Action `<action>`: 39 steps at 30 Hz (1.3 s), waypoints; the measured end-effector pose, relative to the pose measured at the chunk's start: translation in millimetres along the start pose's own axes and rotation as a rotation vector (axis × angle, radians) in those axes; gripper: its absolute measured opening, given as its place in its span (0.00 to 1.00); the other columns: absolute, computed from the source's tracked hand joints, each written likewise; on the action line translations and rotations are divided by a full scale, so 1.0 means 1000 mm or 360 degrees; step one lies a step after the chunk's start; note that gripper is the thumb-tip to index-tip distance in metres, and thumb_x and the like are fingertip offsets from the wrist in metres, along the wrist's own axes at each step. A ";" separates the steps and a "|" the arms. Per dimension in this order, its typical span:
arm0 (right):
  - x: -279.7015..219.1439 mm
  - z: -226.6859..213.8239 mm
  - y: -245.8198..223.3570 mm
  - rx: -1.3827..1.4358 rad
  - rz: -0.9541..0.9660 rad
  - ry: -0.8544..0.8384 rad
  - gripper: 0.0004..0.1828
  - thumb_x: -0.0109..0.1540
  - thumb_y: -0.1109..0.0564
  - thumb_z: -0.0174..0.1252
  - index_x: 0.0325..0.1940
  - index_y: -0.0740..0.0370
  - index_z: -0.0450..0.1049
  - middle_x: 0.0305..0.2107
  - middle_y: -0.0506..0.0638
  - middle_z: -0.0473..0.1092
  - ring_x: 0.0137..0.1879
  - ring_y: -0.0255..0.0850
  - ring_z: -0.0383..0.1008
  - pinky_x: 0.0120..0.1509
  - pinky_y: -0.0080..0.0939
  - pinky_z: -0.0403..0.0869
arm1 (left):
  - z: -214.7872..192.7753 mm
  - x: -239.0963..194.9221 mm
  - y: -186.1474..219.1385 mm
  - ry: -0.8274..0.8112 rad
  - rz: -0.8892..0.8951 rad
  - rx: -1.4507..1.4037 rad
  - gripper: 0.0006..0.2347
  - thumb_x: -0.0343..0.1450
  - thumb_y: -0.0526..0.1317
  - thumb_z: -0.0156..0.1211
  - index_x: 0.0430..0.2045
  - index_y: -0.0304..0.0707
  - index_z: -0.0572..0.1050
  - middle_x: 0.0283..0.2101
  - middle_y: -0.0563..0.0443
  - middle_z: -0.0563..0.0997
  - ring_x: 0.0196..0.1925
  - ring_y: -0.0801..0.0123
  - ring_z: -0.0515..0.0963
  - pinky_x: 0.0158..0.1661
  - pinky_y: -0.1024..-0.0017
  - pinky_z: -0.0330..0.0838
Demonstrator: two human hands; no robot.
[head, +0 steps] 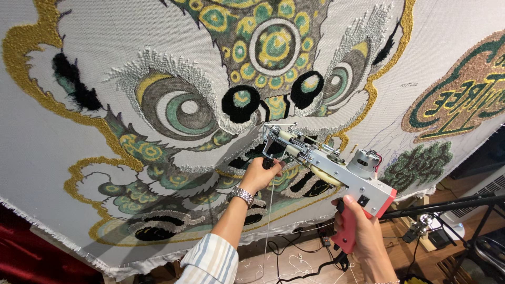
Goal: The person uses a handheld electric tufting gun to apply white yarn into a large canvas stretched on a frame. They focus on filling in the nose and mouth area of a stylized lion face design, moving the tool steadily across the surface to create a textured pile.
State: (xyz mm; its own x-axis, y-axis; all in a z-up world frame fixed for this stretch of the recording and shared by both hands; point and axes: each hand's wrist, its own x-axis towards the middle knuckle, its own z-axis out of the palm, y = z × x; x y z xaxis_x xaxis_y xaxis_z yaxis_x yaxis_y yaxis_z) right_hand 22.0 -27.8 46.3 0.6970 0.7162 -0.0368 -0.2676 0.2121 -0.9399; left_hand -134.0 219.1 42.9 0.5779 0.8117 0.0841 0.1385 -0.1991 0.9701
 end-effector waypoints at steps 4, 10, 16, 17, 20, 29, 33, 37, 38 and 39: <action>0.000 0.000 0.000 0.0006 -0.0007 -0.0006 0.21 0.59 0.48 0.62 0.47 0.65 0.70 0.36 0.56 0.75 0.27 0.40 0.67 0.26 0.41 0.66 | 0.000 0.001 0.000 -0.0005 -0.0017 0.0025 0.12 0.68 0.48 0.67 0.27 0.38 0.78 0.26 0.53 0.86 0.13 0.79 0.69 0.18 0.75 0.62; -0.001 0.000 0.001 0.0007 -0.0006 0.0005 0.20 0.59 0.49 0.62 0.48 0.65 0.70 0.36 0.57 0.75 0.27 0.39 0.67 0.26 0.41 0.66 | 0.000 -0.001 0.000 0.0006 0.0001 0.0074 0.13 0.68 0.50 0.67 0.26 0.39 0.79 0.26 0.54 0.86 0.15 0.79 0.70 0.19 0.75 0.63; -0.001 0.003 0.000 0.0003 -0.0008 0.0003 0.20 0.60 0.48 0.61 0.48 0.65 0.70 0.36 0.56 0.75 0.27 0.39 0.67 0.26 0.42 0.66 | -0.002 0.004 -0.006 0.0013 0.0049 0.0103 0.12 0.68 0.49 0.66 0.26 0.40 0.80 0.26 0.54 0.86 0.18 0.78 0.74 0.23 0.74 0.66; -0.002 0.003 0.000 0.0010 -0.0004 0.0002 0.20 0.60 0.48 0.61 0.48 0.65 0.70 0.36 0.56 0.74 0.27 0.39 0.67 0.26 0.42 0.66 | -0.001 0.005 -0.007 0.0024 0.0081 0.0101 0.12 0.68 0.49 0.66 0.26 0.40 0.80 0.26 0.54 0.86 0.20 0.79 0.75 0.24 0.75 0.67; -0.001 0.005 0.000 0.0025 -0.0004 -0.0003 0.20 0.60 0.48 0.61 0.48 0.65 0.69 0.36 0.56 0.74 0.27 0.39 0.67 0.26 0.42 0.66 | -0.001 0.008 -0.010 0.0032 0.0143 0.0087 0.12 0.68 0.49 0.67 0.26 0.39 0.80 0.26 0.54 0.86 0.23 0.80 0.79 0.28 0.77 0.71; -0.002 0.006 -0.001 0.0019 0.0009 0.0008 0.20 0.60 0.48 0.61 0.47 0.66 0.70 0.36 0.55 0.74 0.27 0.40 0.67 0.26 0.43 0.67 | -0.003 0.004 -0.004 0.0027 0.0088 0.0116 0.11 0.68 0.47 0.66 0.28 0.39 0.80 0.27 0.54 0.86 0.22 0.78 0.77 0.27 0.75 0.69; -0.001 0.008 -0.001 0.0019 0.0016 0.0011 0.20 0.59 0.48 0.61 0.47 0.66 0.70 0.36 0.55 0.74 0.27 0.39 0.67 0.26 0.42 0.67 | -0.004 0.004 -0.005 0.0035 0.0078 0.0132 0.11 0.68 0.48 0.66 0.28 0.39 0.80 0.27 0.54 0.87 0.22 0.77 0.78 0.27 0.74 0.69; -0.001 0.010 -0.001 0.0036 -0.0005 -0.0003 0.21 0.59 0.48 0.62 0.47 0.64 0.69 0.36 0.55 0.74 0.27 0.40 0.66 0.26 0.42 0.66 | -0.004 0.009 -0.009 0.0020 0.0152 0.0056 0.11 0.69 0.48 0.66 0.28 0.38 0.79 0.27 0.53 0.87 0.26 0.78 0.82 0.30 0.76 0.72; -0.002 0.011 -0.001 0.0038 -0.0003 0.0005 0.21 0.59 0.48 0.62 0.48 0.64 0.69 0.36 0.55 0.74 0.27 0.39 0.66 0.26 0.42 0.66 | -0.004 0.011 -0.010 0.0011 0.0163 0.0051 0.12 0.69 0.48 0.66 0.28 0.38 0.79 0.27 0.53 0.87 0.27 0.78 0.83 0.31 0.76 0.73; -0.002 0.012 -0.002 0.0039 -0.0002 0.0009 0.21 0.59 0.48 0.62 0.48 0.65 0.69 0.36 0.56 0.74 0.27 0.39 0.66 0.26 0.42 0.66 | -0.005 0.012 -0.011 0.0004 0.0176 0.0045 0.12 0.69 0.47 0.65 0.27 0.37 0.79 0.27 0.53 0.87 0.28 0.78 0.83 0.32 0.76 0.74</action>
State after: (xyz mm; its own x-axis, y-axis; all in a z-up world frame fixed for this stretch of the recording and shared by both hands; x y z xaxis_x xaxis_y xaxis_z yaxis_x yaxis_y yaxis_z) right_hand 13.0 -21.5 51.9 0.7012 0.7120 -0.0378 -0.2829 0.2291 -0.9314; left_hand -132.7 233.8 33.9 0.5891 0.7852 0.1909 0.0968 -0.3032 0.9480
